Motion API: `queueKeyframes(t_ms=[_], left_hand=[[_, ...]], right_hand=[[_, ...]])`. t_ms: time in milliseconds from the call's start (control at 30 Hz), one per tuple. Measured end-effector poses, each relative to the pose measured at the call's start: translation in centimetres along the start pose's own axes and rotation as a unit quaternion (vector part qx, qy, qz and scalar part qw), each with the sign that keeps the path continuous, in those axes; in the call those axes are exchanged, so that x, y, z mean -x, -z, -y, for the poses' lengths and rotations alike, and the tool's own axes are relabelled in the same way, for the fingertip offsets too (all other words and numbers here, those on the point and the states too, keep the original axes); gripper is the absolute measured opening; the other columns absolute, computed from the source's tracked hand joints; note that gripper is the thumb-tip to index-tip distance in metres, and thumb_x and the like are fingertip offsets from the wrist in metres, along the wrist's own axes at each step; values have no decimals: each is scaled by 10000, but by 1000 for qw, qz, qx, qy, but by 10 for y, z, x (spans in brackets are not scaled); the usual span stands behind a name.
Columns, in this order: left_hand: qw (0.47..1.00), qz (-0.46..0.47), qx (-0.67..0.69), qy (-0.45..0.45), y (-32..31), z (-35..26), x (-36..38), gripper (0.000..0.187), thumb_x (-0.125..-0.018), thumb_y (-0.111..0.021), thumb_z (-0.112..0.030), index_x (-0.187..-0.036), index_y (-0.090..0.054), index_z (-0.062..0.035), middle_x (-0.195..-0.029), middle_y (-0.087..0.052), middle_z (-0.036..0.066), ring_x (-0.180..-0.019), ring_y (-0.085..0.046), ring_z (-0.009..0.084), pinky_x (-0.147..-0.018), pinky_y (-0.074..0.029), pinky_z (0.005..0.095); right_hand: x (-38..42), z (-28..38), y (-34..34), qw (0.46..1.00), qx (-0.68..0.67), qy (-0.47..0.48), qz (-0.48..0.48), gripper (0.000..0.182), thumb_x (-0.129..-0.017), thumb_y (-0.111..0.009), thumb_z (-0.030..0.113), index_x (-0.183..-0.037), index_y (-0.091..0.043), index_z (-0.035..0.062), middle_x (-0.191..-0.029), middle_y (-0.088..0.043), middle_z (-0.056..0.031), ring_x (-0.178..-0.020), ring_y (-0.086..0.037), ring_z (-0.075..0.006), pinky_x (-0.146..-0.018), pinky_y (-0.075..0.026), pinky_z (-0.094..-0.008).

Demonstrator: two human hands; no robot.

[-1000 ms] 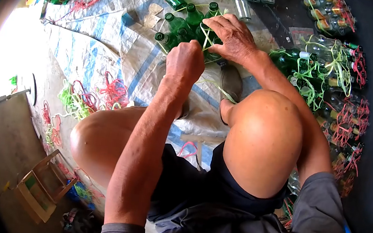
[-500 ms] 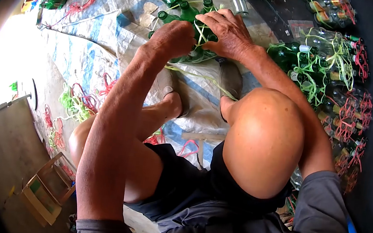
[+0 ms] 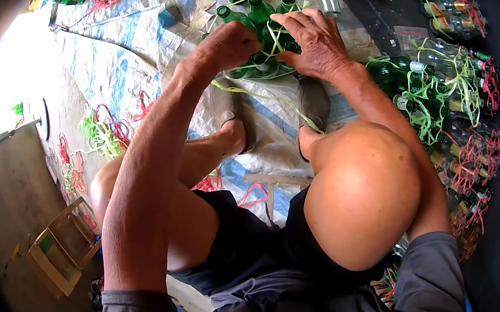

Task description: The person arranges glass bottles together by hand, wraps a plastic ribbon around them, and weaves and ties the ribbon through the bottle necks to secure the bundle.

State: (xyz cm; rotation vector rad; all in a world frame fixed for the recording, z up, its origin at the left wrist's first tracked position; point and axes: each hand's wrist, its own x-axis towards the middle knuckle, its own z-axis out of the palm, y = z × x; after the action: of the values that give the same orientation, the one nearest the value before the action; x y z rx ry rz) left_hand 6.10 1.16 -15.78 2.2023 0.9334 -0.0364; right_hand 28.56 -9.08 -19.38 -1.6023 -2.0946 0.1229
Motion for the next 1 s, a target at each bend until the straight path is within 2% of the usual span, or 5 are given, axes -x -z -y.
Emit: queueKeyframes(t_ms=[167, 267, 367, 700, 1000], left_hand=[[997, -76, 4, -22, -15, 11, 11, 234, -963, -686, -223, -941, -738, 4, -740, -689, 176, -660, -670, 273, -661, -533, 407], [996, -78, -49, 1, -14, 5, 18, 217, -959, -675, -243, -962, -762, -45, -821, -722, 201, -767, -722, 379, -721, -563, 458], [989, -90, -117, 26, -21, -2, 20, 203, -951, -663, -256, -971, -781, -92, -898, -735, 210, -864, -719, 427, -779, -576, 501], [974, -132, -161, 88, -33, -11, 22, 197, -938, -677, -295, -960, -800, -143, -893, -743, 196, -866, -728, 418, -789, -583, 525], [949, -211, -174, 157, -50, -24, 32, 243, -949, -674, -323, -921, -790, -110, -869, -739, 206, -833, -722, 434, -760, -578, 534]], right_hand=[[0, 1, 2, 1000, -6, -1, 4, 758, -789, -852, 436, -1467, -585, 225, -1383, -641, 11, -1334, -494, -260, -1091, -385, -456], [1, 3, 2, 1000, -7, -3, 4, 746, -796, -849, 437, -1460, -586, 224, -1383, -641, 12, -1338, -491, -260, -1089, -382, -463], [2, 5, 1, 1000, -1, -7, -1, 742, -796, -850, 433, -1457, -583, 224, -1384, -640, 13, -1338, -491, -260, -1085, -380, -469], [-1, 12, 2, 999, -1, -37, 15, 761, -794, -866, 414, -1464, -544, 250, -1399, -633, -7, -1344, -490, -285, -1087, -379, -467], [-3, 15, -5, 998, 7, -54, -7, 721, -750, -880, 434, -1377, -574, 252, -1309, -653, 26, -1292, -514, -266, -1006, -390, -489]])
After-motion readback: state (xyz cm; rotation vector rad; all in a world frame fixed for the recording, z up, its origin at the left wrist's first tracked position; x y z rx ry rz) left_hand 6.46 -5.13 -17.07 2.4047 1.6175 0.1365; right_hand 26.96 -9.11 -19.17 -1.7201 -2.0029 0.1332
